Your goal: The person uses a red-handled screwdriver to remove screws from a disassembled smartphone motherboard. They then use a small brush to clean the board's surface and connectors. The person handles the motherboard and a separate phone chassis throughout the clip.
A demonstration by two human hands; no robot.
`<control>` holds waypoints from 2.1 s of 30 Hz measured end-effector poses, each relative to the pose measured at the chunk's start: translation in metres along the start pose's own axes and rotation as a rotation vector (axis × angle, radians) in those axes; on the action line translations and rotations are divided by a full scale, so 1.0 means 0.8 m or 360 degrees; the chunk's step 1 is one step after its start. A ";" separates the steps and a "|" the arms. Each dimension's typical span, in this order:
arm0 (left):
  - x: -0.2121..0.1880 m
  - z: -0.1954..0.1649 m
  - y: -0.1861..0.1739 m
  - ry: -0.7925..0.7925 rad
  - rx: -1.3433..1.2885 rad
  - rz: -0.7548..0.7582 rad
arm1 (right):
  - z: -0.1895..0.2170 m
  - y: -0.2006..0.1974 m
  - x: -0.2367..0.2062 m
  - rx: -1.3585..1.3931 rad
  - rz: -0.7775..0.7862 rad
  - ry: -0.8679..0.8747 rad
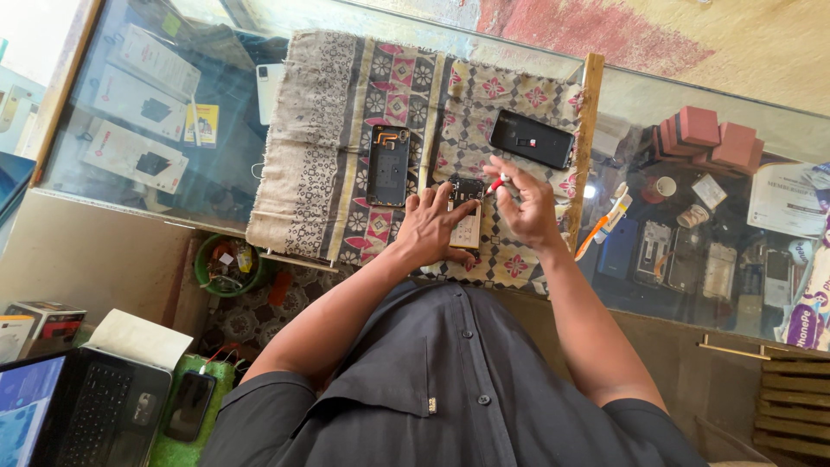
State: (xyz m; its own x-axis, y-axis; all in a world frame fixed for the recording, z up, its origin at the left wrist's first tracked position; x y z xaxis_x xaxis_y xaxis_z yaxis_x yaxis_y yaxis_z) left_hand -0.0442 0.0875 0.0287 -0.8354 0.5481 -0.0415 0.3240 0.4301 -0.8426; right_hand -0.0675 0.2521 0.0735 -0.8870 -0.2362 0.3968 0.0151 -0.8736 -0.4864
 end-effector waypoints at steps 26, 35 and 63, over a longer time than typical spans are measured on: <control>-0.002 -0.007 0.000 0.0045 -0.0010 -0.0008 | 0.004 -0.013 -0.011 -0.0243 -0.0319 0.0100; 0.003 0.000 -0.022 -0.0016 -0.0237 -0.0453 | -0.027 -0.019 -0.018 0.0173 -0.0451 0.0237; -0.031 0.117 -0.065 -0.0180 -0.0057 -0.1010 | -0.021 0.013 0.000 0.0011 -0.0432 0.0123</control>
State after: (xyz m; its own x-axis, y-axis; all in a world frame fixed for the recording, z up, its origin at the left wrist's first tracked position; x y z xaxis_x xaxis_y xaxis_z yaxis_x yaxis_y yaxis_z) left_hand -0.0818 -0.0153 0.0235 -0.9104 0.1015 0.4011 -0.2353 0.6703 -0.7038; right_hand -0.0753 0.2500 0.0551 -0.8916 0.0399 0.4510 -0.2249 -0.9035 -0.3647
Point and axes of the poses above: each hand's wrist, its own x-axis towards the middle knuckle, its own y-axis out of the palm, z = x × y, the point moved 7 cm from there along x, towards the middle knuckle, and after that the axes turned 4 degrees about -x, right-handed, at the moved point
